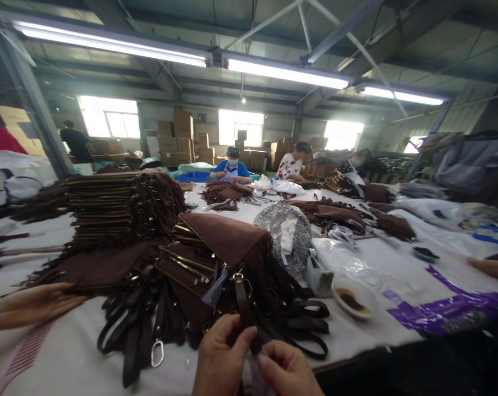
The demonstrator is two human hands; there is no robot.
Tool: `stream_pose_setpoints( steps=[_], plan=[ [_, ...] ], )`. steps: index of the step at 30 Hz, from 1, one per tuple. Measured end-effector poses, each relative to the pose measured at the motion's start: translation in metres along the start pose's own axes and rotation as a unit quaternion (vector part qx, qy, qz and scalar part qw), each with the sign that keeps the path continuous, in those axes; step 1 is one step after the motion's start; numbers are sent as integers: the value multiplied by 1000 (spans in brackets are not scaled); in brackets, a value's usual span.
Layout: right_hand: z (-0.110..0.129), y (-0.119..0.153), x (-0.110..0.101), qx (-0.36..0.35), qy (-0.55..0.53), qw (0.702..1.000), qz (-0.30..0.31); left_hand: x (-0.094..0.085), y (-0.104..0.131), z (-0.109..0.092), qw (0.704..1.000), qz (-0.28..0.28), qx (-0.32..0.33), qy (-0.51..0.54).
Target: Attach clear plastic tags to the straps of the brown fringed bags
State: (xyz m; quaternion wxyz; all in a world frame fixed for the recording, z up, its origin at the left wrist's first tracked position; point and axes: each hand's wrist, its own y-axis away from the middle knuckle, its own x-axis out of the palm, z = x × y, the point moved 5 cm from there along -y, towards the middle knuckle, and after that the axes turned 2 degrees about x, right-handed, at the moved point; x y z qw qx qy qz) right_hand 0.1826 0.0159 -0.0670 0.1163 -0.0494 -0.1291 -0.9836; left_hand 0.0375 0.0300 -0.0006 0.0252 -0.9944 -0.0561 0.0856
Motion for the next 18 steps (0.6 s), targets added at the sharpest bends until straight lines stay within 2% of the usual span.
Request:
stream_pose_setpoints(
  steps=[5,9,12,18],
  plan=[
    [-7,-4,-2,12,-45,998,51,3,1,3,999,6,-18,37],
    [-9,-7,1,-9,-90,995,47,2,2,5,999,-6,-22,43],
    [-3,-7,4,-20,-77,995,63,1,3,3,998,-3,-28,51],
    [14,-7,3,-35,-20,999,22,3,2,10,997,10,-46,64]
  ],
)
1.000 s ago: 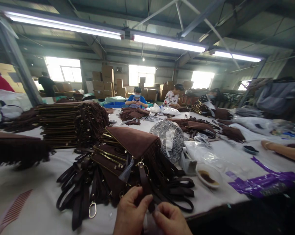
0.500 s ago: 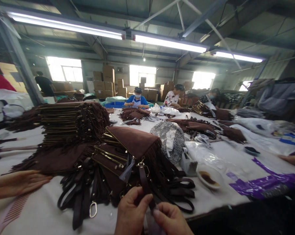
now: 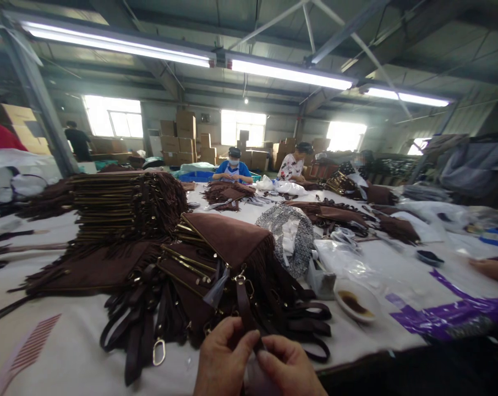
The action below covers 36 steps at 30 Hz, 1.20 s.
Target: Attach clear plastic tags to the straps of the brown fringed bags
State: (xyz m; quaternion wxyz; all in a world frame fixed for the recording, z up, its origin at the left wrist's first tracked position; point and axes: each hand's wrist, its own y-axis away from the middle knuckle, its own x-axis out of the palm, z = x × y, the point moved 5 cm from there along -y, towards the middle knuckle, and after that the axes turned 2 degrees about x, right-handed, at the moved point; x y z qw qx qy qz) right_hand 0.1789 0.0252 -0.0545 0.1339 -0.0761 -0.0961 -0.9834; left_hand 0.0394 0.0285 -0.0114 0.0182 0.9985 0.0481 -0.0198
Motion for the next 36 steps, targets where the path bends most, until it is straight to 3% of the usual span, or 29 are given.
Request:
stream_pose_setpoints(
  steps=[5,10,14,17,20,24,29,33,36],
  plan=[
    [19,-4,4,-16,-12,1000,-19,0,-4,9,999,38,-18,-3],
    [32,-3,10,-23,-10,998,51,-6,-12,-13,986,86,-87,112],
    [23,1,9,-13,1,998,64,-1,-28,-30,958,109,-153,216],
    [11,-1,4,2,2,999,35,11,-43,-24,951,100,-178,231],
    [4,-10,-7,18,-5,999,-33,24,-52,-13,948,90,-191,237],
    [17,-27,-13,1,-30,996,-79,33,-49,-4,947,100,-197,234],
    [35,-45,-4,-19,-59,995,-75,21,-42,1,941,116,-195,250],
    [28,-46,5,-3,-71,996,-61,9,-45,3,933,116,-208,269],
    [22,-44,5,7,-61,997,-52,10,-53,1,930,85,-218,285]
  ],
)
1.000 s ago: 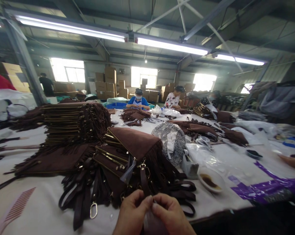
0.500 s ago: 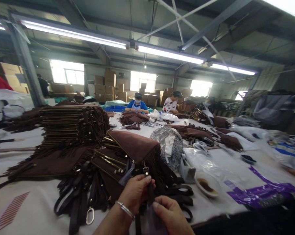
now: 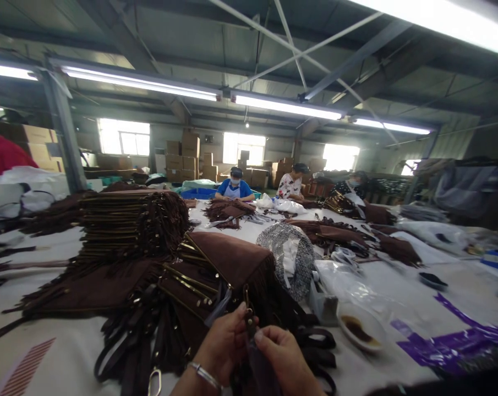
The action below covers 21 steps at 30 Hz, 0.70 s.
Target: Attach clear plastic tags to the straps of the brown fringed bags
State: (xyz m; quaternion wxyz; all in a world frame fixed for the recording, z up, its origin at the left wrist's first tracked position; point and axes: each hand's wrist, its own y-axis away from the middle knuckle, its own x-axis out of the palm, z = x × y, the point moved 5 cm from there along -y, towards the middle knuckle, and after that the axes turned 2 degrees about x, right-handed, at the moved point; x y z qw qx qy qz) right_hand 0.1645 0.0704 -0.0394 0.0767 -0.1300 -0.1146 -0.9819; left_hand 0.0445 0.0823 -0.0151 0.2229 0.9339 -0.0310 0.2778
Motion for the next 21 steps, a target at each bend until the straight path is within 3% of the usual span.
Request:
stream_pose_setpoints(
  steps=[9,16,21],
  plan=[
    [7,4,-25,-37,92,994,-40,14,-7,-12,997,-38,73,-8],
    [41,-5,3,-92,76,990,-81,4,-7,-14,990,-62,120,-28],
    [52,-24,10,-121,106,979,-124,3,-6,-11,992,-42,116,-23]
  ],
)
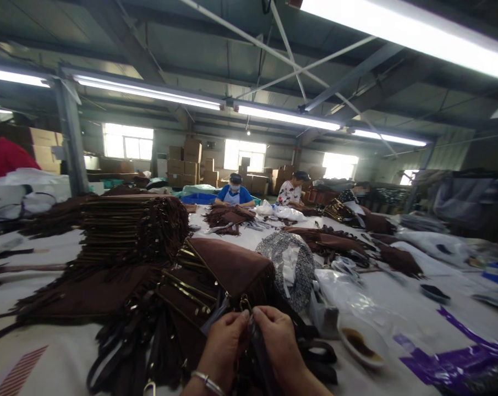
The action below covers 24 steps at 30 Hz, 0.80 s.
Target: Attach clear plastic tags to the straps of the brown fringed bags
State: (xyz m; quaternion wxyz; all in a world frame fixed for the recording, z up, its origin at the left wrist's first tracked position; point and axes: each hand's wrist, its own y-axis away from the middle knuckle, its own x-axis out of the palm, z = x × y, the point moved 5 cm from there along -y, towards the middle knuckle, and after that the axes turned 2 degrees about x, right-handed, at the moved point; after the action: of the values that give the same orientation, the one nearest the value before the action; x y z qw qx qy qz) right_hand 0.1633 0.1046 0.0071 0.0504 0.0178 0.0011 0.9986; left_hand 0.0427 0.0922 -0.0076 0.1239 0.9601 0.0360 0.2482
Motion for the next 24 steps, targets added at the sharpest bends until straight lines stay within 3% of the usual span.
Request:
stream_pose_setpoints(
  steps=[4,9,18,24],
  plan=[
    [-4,1,2,15,-8,1000,21,1,4,-4,999,42,-26,13],
    [-4,6,5,9,-13,999,50,-6,2,-11,999,-10,-26,21],
    [16,-9,4,-99,138,986,-10,-9,-15,-18,998,-22,21,49],
    [31,-19,10,-140,161,977,-19,-9,-19,-15,998,-9,49,36]
  ],
)
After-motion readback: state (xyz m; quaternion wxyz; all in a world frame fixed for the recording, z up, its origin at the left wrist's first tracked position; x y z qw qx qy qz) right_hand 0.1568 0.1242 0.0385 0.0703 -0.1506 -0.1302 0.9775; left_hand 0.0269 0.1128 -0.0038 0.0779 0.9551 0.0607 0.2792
